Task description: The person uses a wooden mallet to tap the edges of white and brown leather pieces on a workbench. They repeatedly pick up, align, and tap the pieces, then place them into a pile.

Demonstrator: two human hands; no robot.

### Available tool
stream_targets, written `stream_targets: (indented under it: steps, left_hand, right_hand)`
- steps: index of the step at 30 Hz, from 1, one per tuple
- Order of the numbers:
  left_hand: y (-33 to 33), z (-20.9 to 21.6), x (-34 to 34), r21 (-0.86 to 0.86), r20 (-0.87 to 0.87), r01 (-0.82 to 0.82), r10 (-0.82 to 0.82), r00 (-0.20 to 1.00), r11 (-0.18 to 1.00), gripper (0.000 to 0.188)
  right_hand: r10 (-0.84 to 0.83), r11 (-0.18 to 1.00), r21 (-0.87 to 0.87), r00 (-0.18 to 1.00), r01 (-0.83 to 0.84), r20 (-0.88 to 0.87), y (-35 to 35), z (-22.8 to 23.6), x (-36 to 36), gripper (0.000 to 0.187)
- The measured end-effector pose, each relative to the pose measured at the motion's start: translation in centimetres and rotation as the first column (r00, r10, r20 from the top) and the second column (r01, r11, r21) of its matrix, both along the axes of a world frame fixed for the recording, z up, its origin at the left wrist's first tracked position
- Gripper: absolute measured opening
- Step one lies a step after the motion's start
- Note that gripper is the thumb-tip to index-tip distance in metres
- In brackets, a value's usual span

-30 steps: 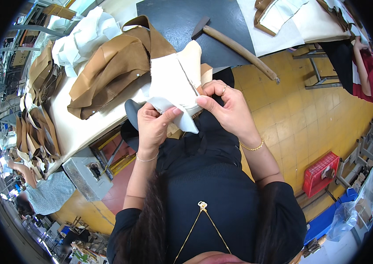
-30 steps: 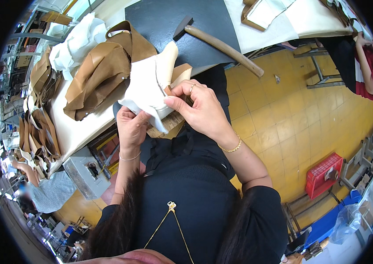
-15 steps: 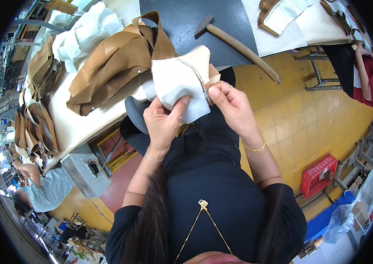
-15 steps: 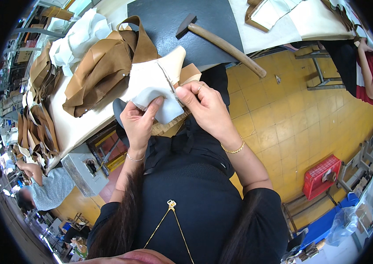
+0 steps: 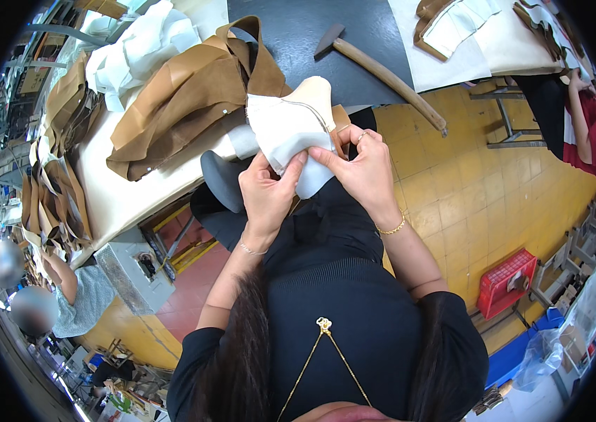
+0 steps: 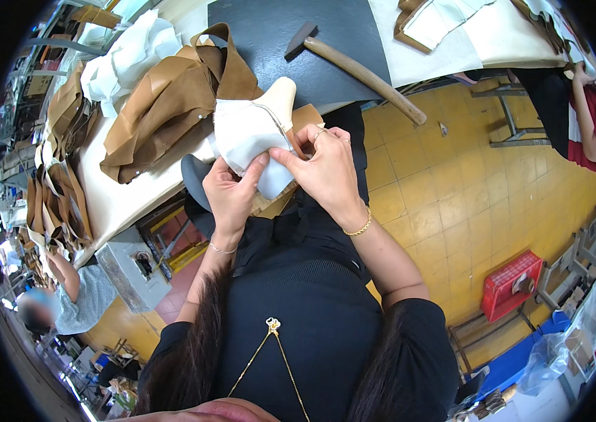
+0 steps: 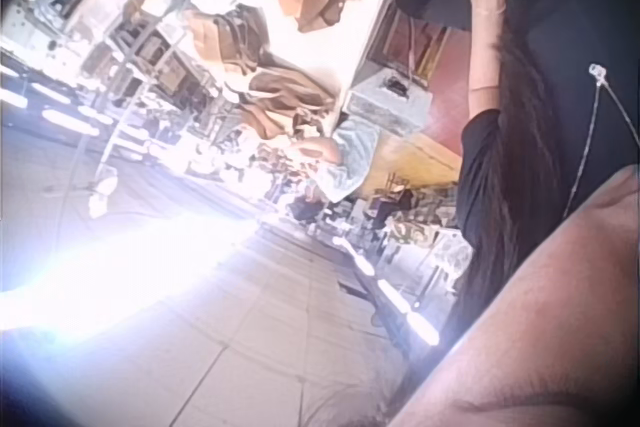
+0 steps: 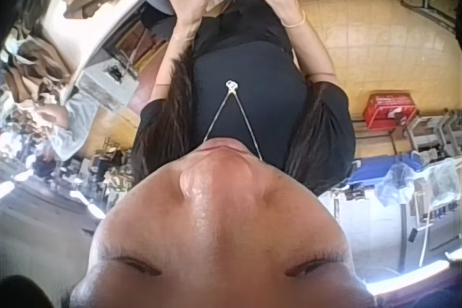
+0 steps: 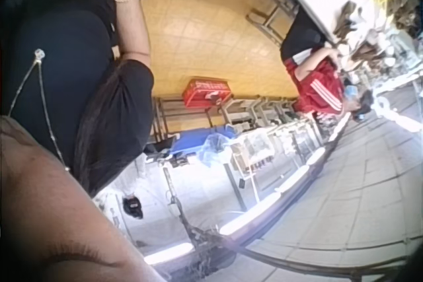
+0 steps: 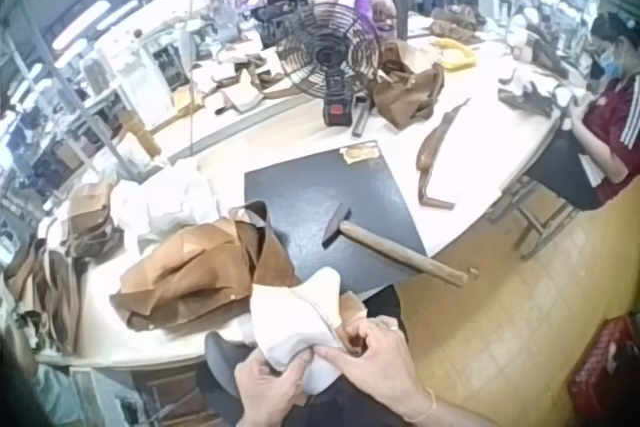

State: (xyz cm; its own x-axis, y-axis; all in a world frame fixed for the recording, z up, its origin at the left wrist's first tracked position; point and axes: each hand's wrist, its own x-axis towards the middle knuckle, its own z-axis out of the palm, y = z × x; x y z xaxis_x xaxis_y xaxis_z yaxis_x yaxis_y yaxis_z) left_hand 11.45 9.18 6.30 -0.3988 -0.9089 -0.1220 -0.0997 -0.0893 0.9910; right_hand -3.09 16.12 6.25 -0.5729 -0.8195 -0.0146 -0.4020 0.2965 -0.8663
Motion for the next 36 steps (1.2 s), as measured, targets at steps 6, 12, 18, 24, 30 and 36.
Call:
stream_targets:
  steps: [6,12,18,24,30,36]
  left_hand:
    - [-0.6,-2.0,0.6,0.042,0.147,0.052,-0.057,0.988,0.998,0.027]
    - [-3.5,0.4,2.6,0.086,0.255,0.380,-0.389,0.885,0.921,0.028]
    - [-6.0,8.8,2.6,0.130,0.392,0.689,-0.675,0.625,0.713,0.026]
    - [-7.4,10.2,4.7,0.062,0.584,0.694,-0.590,0.557,0.717,0.038]
    - [-6.7,8.8,4.6,0.030,0.637,0.698,-0.552,0.538,0.715,0.039]
    - [-7.3,8.7,6.0,0.094,0.485,0.673,-0.624,0.612,0.734,0.033]
  right_hand:
    - [0.001,0.986,0.149,0.902,-0.072,0.432,-0.3,-1.6,-1.3,0.030]
    - [0.168,0.969,-0.198,0.982,-0.148,0.086,-0.8,0.6,-5.6,0.025]
    - [0.845,0.479,-0.255,0.520,-0.840,-0.122,-8.8,5.6,-3.5,0.063]
    - [0.867,0.498,0.017,0.497,-0.867,-0.041,-7.8,8.4,-2.9,0.063]
    - [0.730,0.643,0.133,0.552,-0.754,-0.402,-5.4,8.2,-2.0,0.037]
    - [0.694,0.705,0.153,0.630,-0.692,-0.348,-4.4,8.7,-2.9,0.035]
